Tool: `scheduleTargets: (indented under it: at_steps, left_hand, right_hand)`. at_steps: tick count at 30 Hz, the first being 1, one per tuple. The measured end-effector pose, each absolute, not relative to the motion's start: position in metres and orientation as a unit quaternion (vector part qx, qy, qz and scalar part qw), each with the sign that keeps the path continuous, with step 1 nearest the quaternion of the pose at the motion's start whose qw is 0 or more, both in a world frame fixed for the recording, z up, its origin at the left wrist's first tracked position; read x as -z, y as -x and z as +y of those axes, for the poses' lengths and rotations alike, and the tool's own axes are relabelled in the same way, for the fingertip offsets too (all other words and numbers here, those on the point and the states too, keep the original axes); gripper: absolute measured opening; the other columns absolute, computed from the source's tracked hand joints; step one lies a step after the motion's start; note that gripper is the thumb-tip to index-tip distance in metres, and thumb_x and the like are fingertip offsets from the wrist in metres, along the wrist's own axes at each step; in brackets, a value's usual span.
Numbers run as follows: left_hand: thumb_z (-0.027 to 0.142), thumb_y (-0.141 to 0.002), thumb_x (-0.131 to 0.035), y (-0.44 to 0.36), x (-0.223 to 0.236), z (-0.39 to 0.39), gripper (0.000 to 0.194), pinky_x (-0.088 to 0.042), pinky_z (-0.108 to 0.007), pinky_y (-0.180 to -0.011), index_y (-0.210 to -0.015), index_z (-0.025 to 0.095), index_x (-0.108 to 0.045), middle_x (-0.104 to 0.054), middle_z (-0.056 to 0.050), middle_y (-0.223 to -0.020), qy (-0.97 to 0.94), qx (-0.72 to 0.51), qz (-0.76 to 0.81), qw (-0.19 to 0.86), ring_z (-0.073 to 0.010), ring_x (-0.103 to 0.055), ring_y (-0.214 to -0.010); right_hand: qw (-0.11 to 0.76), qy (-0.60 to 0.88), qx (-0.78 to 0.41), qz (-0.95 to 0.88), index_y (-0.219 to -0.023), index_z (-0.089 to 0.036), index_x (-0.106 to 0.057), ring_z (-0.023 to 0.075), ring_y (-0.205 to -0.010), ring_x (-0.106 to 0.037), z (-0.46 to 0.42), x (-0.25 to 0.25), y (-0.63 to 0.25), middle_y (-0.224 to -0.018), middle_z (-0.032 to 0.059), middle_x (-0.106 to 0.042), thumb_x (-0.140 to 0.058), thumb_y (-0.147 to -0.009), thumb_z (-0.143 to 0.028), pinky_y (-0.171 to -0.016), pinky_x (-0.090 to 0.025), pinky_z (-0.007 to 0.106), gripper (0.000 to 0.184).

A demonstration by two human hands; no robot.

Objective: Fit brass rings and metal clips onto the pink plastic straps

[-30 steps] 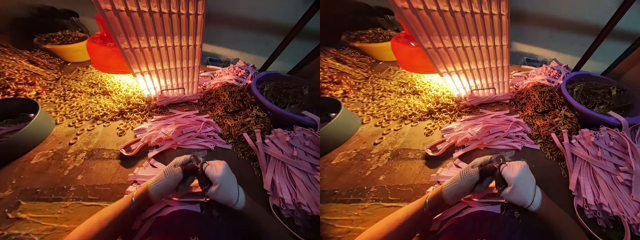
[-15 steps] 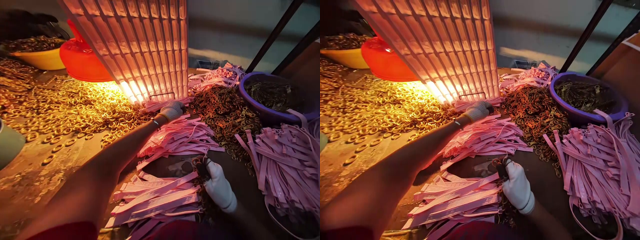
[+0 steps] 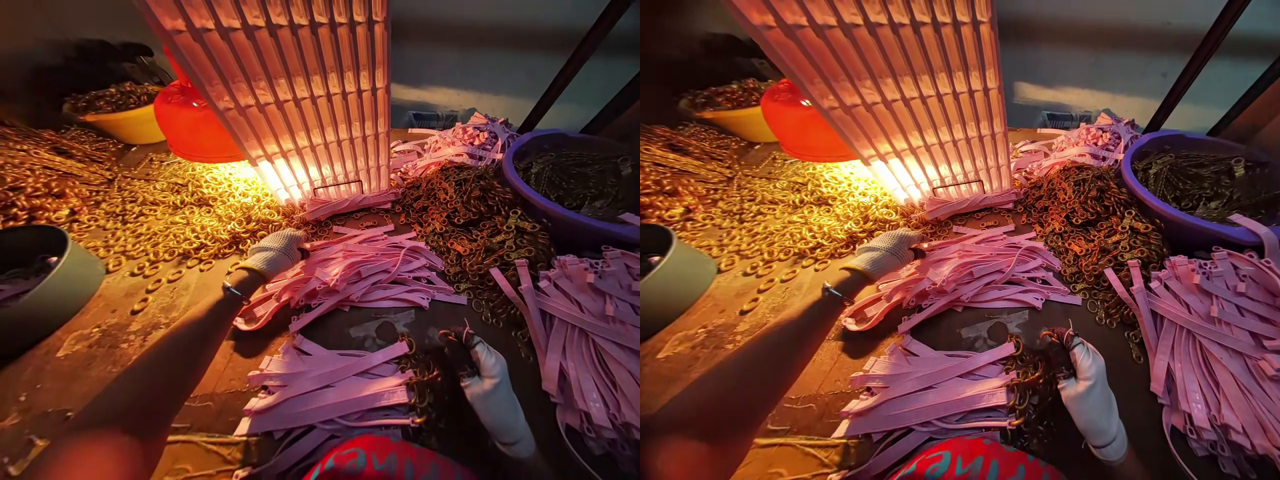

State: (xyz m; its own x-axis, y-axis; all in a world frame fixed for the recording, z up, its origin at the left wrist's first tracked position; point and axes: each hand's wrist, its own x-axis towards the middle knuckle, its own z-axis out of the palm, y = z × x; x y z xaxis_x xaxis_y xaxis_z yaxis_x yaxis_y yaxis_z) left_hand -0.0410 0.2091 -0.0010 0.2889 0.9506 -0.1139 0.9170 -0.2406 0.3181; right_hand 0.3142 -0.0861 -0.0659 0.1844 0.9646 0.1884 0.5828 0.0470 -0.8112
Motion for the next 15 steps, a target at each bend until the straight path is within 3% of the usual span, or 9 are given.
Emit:
scheduleTargets:
  at_steps: [3,8,11,15]
  left_hand:
    - [0.017,-0.085,-0.066,0.043,0.010,0.205,0.015,-0.040,-0.023,-0.071,-0.097,0.011,-0.074,-0.071,-0.003,-0.090,-0.794,-0.042,0.582,0.169,-0.0147,-0.055,-0.078]
    - [0.013,-0.086,-0.060,0.043,0.017,0.201,0.016,-0.043,-0.021,-0.070,-0.098,0.011,-0.070,-0.071,-0.001,-0.088,-0.797,-0.060,0.577,0.171,-0.0144,-0.057,-0.078]
    - [0.017,-0.090,-0.055,0.045,0.012,0.195,0.022,-0.048,-0.023,-0.082,-0.106,0.013,-0.069,-0.071,-0.004,-0.098,-0.796,-0.103,0.579,0.142,-0.0176,-0.061,-0.090]
    - [0.017,-0.088,-0.050,0.048,-0.025,0.174,0.040,-0.046,-0.036,-0.101,-0.125,0.010,-0.064,-0.065,-0.013,-0.121,-0.762,-0.196,0.616,0.051,-0.0266,-0.059,-0.112]
  right_hand:
    - [0.416,0.644,-0.253,-0.590,-0.117,-0.026,-0.073,0.0260,-0.098,-0.074,-0.078,0.062,-0.302,-0.112,0.0075,-0.077,-0.059,-0.085,-0.015,-0.091,-0.062,0.039,0.037]
    - [0.406,0.628,-0.280,-0.602,-0.118,-0.025,-0.072,0.0256,-0.097,-0.073,-0.070,0.052,-0.287,-0.111,0.0084,-0.076,-0.056,-0.081,-0.010,-0.089,-0.063,0.039,0.043]
    - [0.406,0.624,-0.283,-0.605,-0.119,-0.025,-0.072,0.0252,-0.095,-0.073,-0.069,0.047,-0.283,-0.110,0.0080,-0.076,-0.055,-0.079,-0.008,-0.088,-0.063,0.038,0.047]
    - [0.406,0.624,-0.267,-0.613,-0.121,-0.025,-0.071,0.0250,-0.092,-0.072,-0.070,0.038,-0.279,-0.105,0.0082,-0.076,-0.056,-0.081,-0.011,-0.086,-0.063,0.037,0.045]
